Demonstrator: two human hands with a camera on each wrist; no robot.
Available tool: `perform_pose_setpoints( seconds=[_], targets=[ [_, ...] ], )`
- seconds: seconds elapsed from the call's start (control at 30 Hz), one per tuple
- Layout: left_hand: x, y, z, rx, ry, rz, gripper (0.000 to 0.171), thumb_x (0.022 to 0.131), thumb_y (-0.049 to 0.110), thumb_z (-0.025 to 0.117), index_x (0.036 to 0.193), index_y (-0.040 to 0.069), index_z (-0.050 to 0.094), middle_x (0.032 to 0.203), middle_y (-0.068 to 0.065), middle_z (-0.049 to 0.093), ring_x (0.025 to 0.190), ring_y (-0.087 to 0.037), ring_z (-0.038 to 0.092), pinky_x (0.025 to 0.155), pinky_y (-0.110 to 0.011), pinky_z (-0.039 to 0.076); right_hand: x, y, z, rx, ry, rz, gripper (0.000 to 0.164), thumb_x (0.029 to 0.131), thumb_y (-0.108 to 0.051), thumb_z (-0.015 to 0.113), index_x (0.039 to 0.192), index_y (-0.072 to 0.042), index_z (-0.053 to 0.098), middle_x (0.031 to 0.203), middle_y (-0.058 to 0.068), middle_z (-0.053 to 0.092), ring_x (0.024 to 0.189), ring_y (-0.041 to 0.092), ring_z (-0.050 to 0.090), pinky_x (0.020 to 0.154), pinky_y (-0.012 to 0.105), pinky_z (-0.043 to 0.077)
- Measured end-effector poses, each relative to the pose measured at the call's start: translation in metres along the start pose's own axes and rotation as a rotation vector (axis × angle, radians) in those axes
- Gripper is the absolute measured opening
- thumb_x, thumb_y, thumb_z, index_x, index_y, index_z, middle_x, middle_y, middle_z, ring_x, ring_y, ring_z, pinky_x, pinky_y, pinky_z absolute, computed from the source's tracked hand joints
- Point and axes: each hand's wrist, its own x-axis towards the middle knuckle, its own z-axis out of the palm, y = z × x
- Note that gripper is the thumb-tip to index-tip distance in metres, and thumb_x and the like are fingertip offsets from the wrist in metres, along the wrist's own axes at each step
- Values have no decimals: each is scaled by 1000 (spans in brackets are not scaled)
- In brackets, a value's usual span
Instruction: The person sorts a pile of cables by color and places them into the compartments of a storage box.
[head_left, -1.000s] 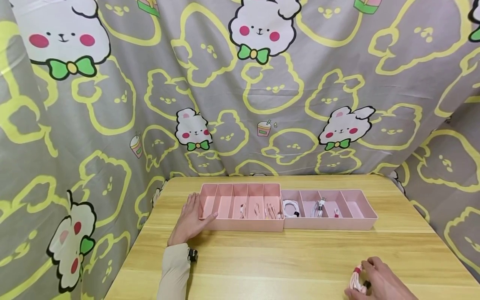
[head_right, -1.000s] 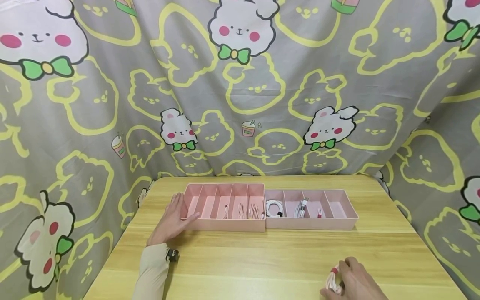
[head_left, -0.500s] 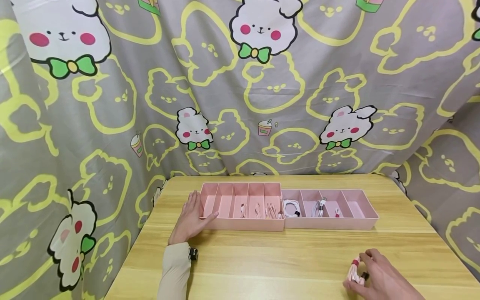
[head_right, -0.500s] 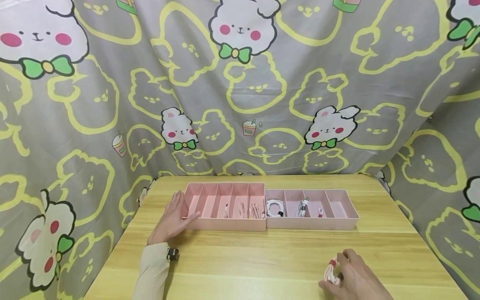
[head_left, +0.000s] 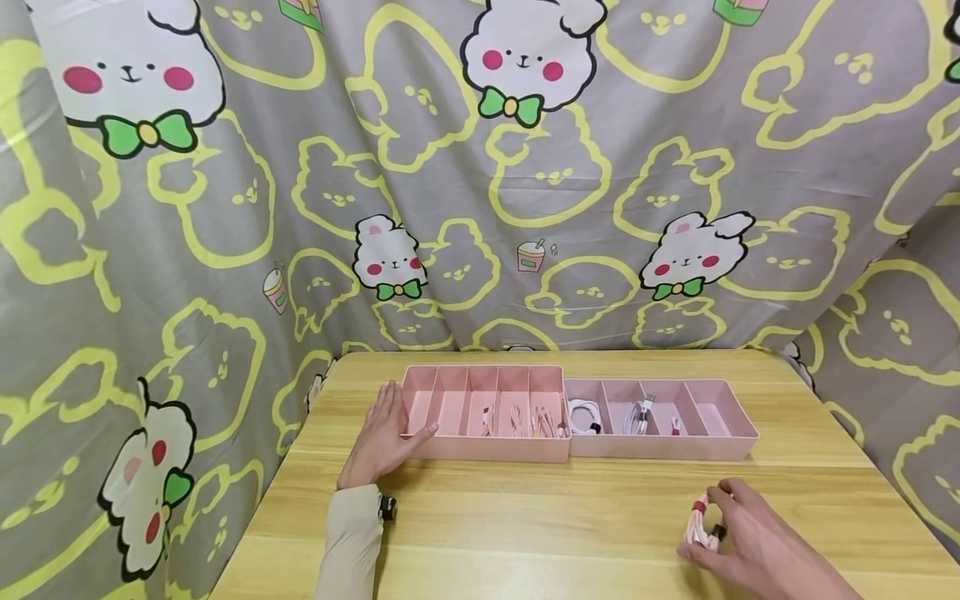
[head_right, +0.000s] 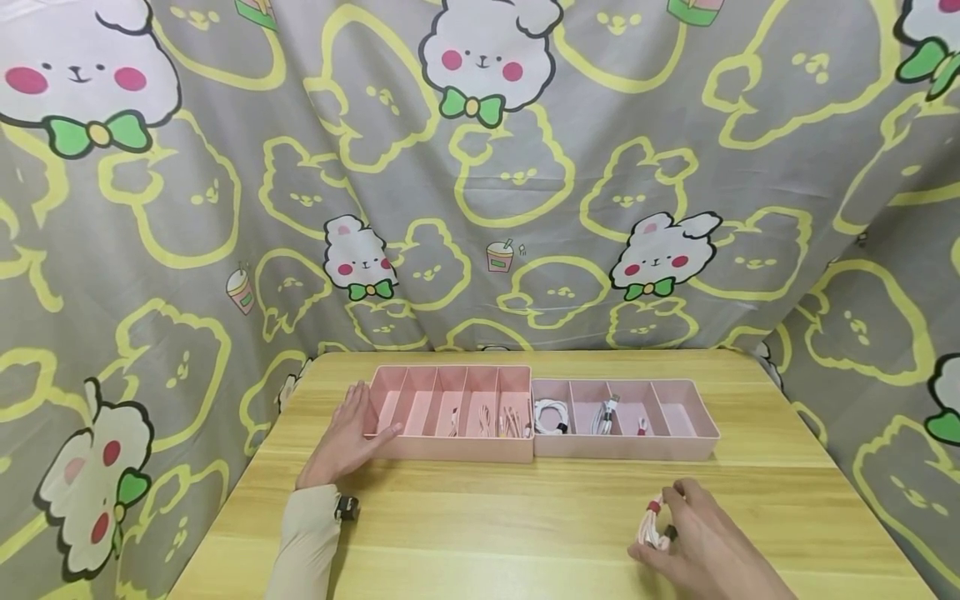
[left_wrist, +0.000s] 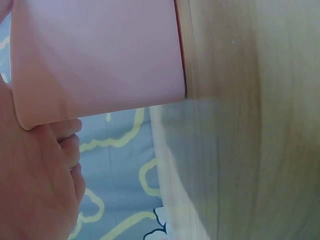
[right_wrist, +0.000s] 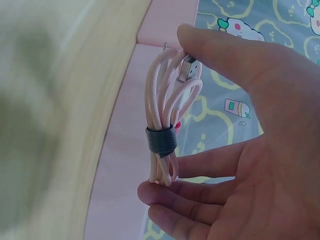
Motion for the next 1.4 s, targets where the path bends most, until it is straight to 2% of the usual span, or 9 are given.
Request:
perform_pose_setpoints(
  seconds=[0.13,0.3,0.47,0.73,0.9,1.07,1.3,1.4],
  targets=[
    [0,-1,1,12,2,3,115,93,69,58,163,-6,8,174,-22,5,163,-40,6,130,-61,14,4,-5,-5,0,28,-23,59,72,-56,89,99,-9,65,102,9,57,83,12,52,66,29,51],
    [0,-1,1,12,3,6,114,93,69,59,163,-6,9,174,-21,5,163,-40,6,130,-61,14,13,-8,-12,-6,87,-81,77,70,-56,90,116,2,68,119,17,61,95,20,60,74,39,57],
    [0,-1,0,8,-2,8,114,93,67,60,163,-6,9,174,-21,5,163,-38,4,131,-61,14,20,-14,-21,-10,181,-151,82,67,-52,93,123,2,66,121,18,62,94,21,62,74,40,57],
    [0,-1,0,11,-7,-1,113,93,67,59,163,-5,9,174,-21,5,163,-38,4,131,-61,13,35,-26,-34,-34,166,-173,85,68,-57,91,122,5,67,113,16,65,87,16,57,70,36,53],
    [1,-1,1,13,-4,2,113,94,67,58,163,-6,8,174,-22,4,163,-40,5,131,-61,13,41,-32,-39,-22,159,-182,89,70,-58,90,126,7,65,117,18,64,85,12,58,70,35,56],
    [2,-1,0,9,-5,7,114,94,69,57,163,-5,7,174,-22,5,163,-40,5,131,-61,13,48,-35,-41,-22,163,-198,82,71,-58,89,119,5,67,114,16,64,82,9,57,67,32,54],
    [2,-2,1,11,0,11,113,94,68,58,163,-6,8,174,-22,5,163,-41,7,131,-61,13,59,-42,-49,-23,156,-209,84,72,-57,88,119,9,67,122,26,64,98,31,67,83,51,59],
    [1,-1,1,8,-5,5,113,94,67,58,164,-5,7,174,-22,4,163,-41,6,131,-61,13,65,-45,-51,-27,160,-225,83,72,-56,88,120,9,68,119,22,64,93,24,66,80,47,59]
  ],
)
